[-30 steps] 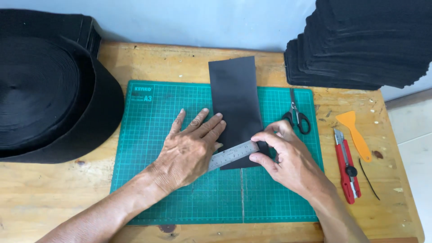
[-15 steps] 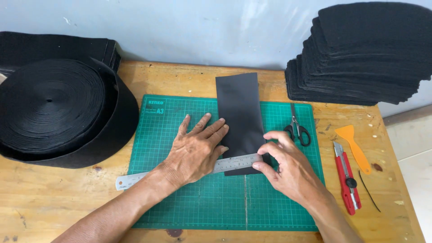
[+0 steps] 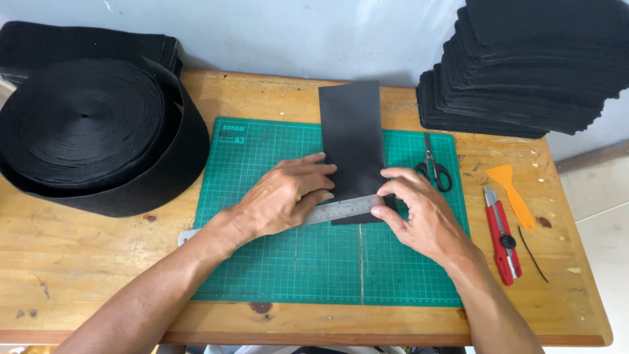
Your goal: Measuring and cutting a strip of black material using a ruler and utility knife on a cutting mat
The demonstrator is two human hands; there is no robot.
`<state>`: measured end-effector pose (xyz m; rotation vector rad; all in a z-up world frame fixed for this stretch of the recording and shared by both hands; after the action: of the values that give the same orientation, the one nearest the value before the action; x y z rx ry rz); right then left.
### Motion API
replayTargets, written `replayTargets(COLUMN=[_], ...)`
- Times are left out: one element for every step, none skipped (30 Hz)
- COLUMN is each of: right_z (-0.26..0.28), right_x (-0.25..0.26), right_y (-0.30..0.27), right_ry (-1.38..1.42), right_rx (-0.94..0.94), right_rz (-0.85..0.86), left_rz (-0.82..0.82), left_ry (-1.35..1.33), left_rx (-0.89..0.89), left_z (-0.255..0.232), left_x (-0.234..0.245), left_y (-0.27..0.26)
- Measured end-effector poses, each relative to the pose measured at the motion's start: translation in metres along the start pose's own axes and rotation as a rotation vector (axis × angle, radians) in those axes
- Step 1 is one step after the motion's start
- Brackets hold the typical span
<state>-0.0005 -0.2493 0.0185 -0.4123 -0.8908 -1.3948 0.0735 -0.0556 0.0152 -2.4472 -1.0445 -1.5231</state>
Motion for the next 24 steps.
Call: replayTargets(right_z=[0.005, 0.008, 0.012, 0.01, 0.006, 0.002, -0.001, -0.005, -0.009, -0.009, -0.009, -0.008, -0.009, -0.009, -0.009, -0.009, -0.01, -0.01, -0.01, -0.01, -0.01, -0.008, -0.005, -0.003], right_x=[0.002, 0.003, 0.004, 0.006, 0.006, 0.006, 0.006, 0.004, 0.003, 0.001, 0.002, 0.003, 0.003, 0.003, 0.004, 0.003, 0.002, 0.002, 0.002, 0.002, 0.002, 0.003, 0.004, 0.004], right_y=[0.0, 0.0, 0.0, -0.002, -0.003, -0.003, -0.003, -0.003, -0.004, -0.005, -0.005, -0.004, -0.004, -0.004, -0.004, -0.004, -0.004, -0.004, -0.004, -0.004, -0.005, -0.005, -0.005, -0.005], right_ry=[0.0, 0.042, 0.085, 0.086, 0.118, 0.148, 0.149, 0.149, 0.148, 0.153, 0.146, 0.137, 0.139, 0.144, 0.149, 0.15, 0.155, 0.161, 0.163, 0.165, 0.167, 0.17, 0.188, 0.204], right_rx=[0.002, -0.01, -0.021, -0.027, -0.071, -0.113, -0.117, -0.122, -0.127, -0.132, -0.128, -0.121, -0.124, -0.118, -0.112, -0.115, -0.128, -0.141, -0.144, -0.15, -0.155, -0.159, -0.171, -0.183], right_rz=[0.0, 0.003, 0.007, 0.012, 0.055, 0.099, 0.107, 0.125, 0.144, 0.151, 0.144, 0.131, 0.134, 0.127, 0.121, 0.123, 0.135, 0.148, 0.15, 0.156, 0.163, 0.164, 0.179, 0.193], left_rz=[-0.001, 0.086, 0.173, 0.176, 0.268, 0.356, 0.356, 0.361, 0.366, 0.371, 0.355, 0.336, 0.338, 0.325, 0.312, 0.315, 0.309, 0.304, 0.307, 0.3, 0.294, 0.297, 0.296, 0.295], left_ry=[0.001, -0.05, -0.101, -0.108, -0.107, -0.106, -0.113, -0.113, -0.112, -0.119, -0.126, -0.129, -0.131, -0.139, -0.146, -0.149, -0.153, -0.157, -0.16, -0.166, -0.173, -0.175, -0.187, -0.198], left_rx=[0.001, -0.006, -0.014, -0.01, 0.0, 0.011, 0.015, 0.011, 0.007, 0.014, 0.0, -0.017, -0.015, -0.019, -0.024, -0.023, -0.035, -0.047, -0.045, -0.048, -0.051, -0.049, -0.044, -0.04], left_z=[-0.007, -0.014, -0.022, -0.023, -0.023, -0.022, -0.02, -0.018, -0.016, -0.014, -0.013, -0.012, -0.011, -0.009, -0.007, -0.006, -0.005, -0.005, -0.005, -0.005, -0.005, -0.006, -0.007, -0.008], left_x=[0.008, 0.009, 0.01, 0.014, 0.012, 0.012, 0.01, 0.008, 0.006, 0.003, 0.002, 0.002, 0.0, -0.001, -0.002, -0.003, -0.003, -0.003, -0.003, -0.002, -0.001, 0.0, 0.002, 0.003], left_y=[-0.001, -0.003, -0.005, -0.005, -0.006, -0.006, -0.005, -0.006, -0.007, -0.008, -0.009, -0.008, -0.009, -0.009, -0.009, -0.009, -0.009, -0.008, -0.008, -0.009, -0.009, -0.009, -0.009, -0.008])
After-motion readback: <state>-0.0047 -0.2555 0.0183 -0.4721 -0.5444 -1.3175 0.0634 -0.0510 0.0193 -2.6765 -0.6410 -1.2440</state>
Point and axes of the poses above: each hand's wrist, its own y-axis towards the middle knuckle, its own x-axis out of the back of the hand, z = x × y, the point moved 7 cm from there along y, towards the middle knuckle, and after that the axes turned 11 degrees about y, right-handed, at the moved point
